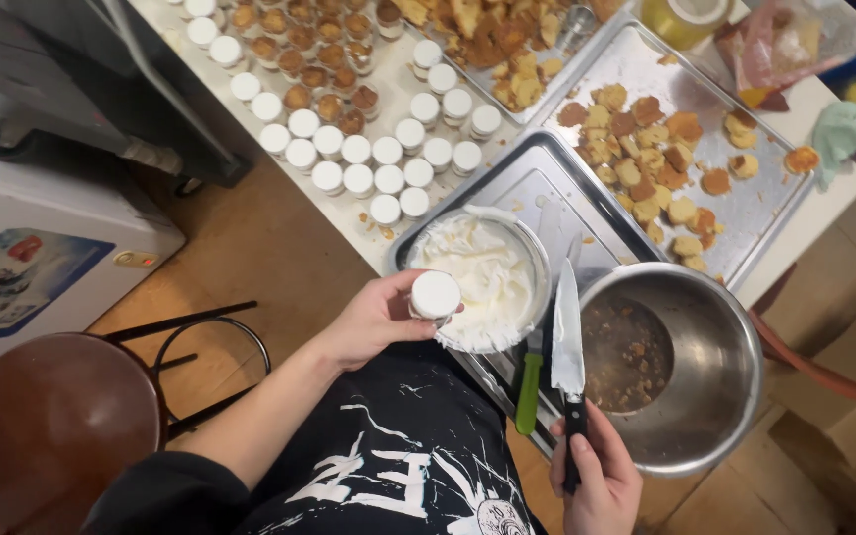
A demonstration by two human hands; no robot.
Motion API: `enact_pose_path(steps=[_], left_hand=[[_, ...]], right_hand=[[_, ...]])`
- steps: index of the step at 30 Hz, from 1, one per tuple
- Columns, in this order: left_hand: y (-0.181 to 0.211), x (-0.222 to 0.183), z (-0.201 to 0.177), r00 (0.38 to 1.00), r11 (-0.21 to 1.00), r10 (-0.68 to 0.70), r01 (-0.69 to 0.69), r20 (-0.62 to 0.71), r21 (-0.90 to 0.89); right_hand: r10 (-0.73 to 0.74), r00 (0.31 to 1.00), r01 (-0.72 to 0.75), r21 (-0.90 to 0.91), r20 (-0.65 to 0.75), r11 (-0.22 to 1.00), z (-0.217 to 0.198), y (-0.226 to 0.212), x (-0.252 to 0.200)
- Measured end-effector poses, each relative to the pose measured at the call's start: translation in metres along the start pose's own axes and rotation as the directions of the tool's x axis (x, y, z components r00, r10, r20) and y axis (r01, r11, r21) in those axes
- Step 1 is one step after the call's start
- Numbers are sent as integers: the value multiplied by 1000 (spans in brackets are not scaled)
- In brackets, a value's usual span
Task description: Filling small dessert cups with cream using a knife.
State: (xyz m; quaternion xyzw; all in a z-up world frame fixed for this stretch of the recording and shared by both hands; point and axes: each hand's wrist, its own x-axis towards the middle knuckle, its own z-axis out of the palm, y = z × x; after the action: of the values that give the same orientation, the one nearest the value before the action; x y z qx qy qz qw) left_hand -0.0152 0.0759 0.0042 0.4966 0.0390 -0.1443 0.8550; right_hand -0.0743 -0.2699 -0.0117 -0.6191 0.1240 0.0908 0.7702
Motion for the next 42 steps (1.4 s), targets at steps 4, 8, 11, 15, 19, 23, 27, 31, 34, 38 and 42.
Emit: enact_pose_path(steps=[4, 8, 11, 15, 19, 23, 27, 31, 34, 38, 42], left_hand=[[-13, 6, -23, 978, 988, 54, -23, -203, 154], [2, 18, -57, 919, 901, 199, -34, -341, 433], [11, 50, -105, 880, 770, 300, 5, -368, 638], [27, 125, -179, 802, 375, 563, -33, -199, 926], [76, 194, -208, 844, 378, 472, 67, -254, 923], [85, 256, -251, 883, 178, 437, 98, -168, 979], [92, 277, -239, 932, 145, 255, 226, -257, 963], [75, 293, -249, 946, 91, 231, 213, -229, 973], [85, 284, -242, 961, 8, 193, 200, -198, 980], [99, 262, -232, 961, -161, 136, 263, -242, 951], [103, 250, -218, 957, -352, 64, 287, -283, 891]], right_hand=[[-1, 1000, 1, -12, 29, 1000, -1, 9, 8], [-32, 998, 36, -62, 59, 997, -8, 19, 19], [-47, 996, 51, -66, 71, 996, -21, 33, 27], [-71, 993, 85, -157, 94, 984, -45, 65, 38], [-36, 996, 48, -146, 80, 988, -151, 185, 62], [-1, 989, 31, -201, 147, 979, -219, 230, 51], [89, 996, -84, -290, 4, 953, -200, 209, 30], [81, 996, -85, -283, -27, 955, -187, 209, 27], [78, 996, -85, -279, -35, 957, -182, 213, 23], [68, 997, -73, -277, -29, 958, -178, 219, 26], [73, 997, -75, -284, -17, 956, -179, 221, 16]])
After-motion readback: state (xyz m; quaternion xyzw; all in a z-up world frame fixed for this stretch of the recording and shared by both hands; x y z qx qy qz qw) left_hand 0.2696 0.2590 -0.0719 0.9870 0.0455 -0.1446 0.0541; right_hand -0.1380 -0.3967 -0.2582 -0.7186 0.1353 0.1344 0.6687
